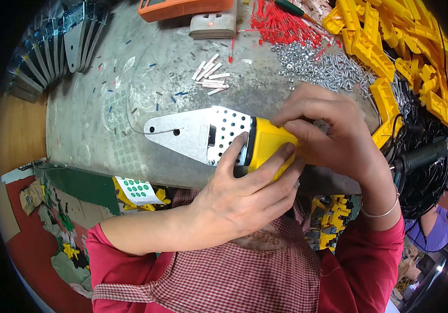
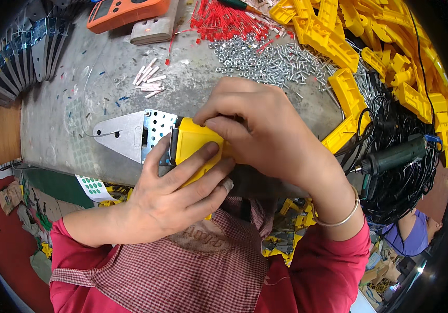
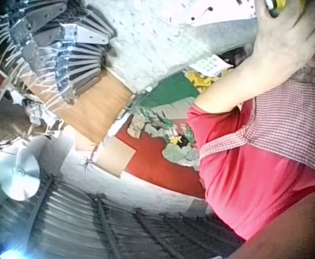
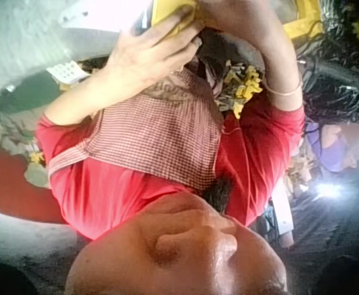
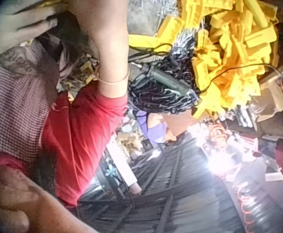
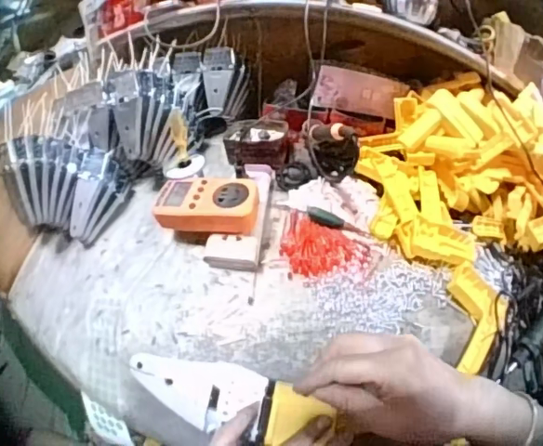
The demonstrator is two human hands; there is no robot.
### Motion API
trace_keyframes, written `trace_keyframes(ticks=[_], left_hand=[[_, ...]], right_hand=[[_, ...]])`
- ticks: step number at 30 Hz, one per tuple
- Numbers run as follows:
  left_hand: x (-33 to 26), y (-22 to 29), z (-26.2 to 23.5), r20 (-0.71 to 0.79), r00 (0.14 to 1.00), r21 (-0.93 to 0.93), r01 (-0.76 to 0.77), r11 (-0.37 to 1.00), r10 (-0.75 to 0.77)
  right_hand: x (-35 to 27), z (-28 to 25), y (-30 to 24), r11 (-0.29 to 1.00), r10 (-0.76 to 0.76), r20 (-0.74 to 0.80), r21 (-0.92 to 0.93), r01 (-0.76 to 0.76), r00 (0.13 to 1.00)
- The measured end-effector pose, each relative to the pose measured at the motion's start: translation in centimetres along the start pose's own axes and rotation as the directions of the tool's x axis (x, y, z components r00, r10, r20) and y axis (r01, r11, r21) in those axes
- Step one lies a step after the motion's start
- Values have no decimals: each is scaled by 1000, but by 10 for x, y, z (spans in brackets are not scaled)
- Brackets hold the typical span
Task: The person assembles internal components of a yellow plastic housing by soldering wires and metal plates with a soldering iron, then secures them with screws using an electric screwdriver and pliers.
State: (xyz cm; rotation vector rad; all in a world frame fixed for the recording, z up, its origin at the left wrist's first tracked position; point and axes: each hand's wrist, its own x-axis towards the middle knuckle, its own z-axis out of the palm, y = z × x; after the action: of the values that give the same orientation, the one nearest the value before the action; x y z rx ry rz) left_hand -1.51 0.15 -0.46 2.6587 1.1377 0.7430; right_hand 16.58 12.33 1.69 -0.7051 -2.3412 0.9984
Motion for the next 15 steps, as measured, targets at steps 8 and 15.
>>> trace_keyframes(ticks=[8,15], left_hand=[[5,-1,-10,105,995,6,3,1000,-4],[8,2,-11,156,988,85,-5,996,-8]], right_hand=[[-32,-49,-30,756,655,66,-48,-653,753],[-54,-55,-27,878,477,98,-95,-469,873]])
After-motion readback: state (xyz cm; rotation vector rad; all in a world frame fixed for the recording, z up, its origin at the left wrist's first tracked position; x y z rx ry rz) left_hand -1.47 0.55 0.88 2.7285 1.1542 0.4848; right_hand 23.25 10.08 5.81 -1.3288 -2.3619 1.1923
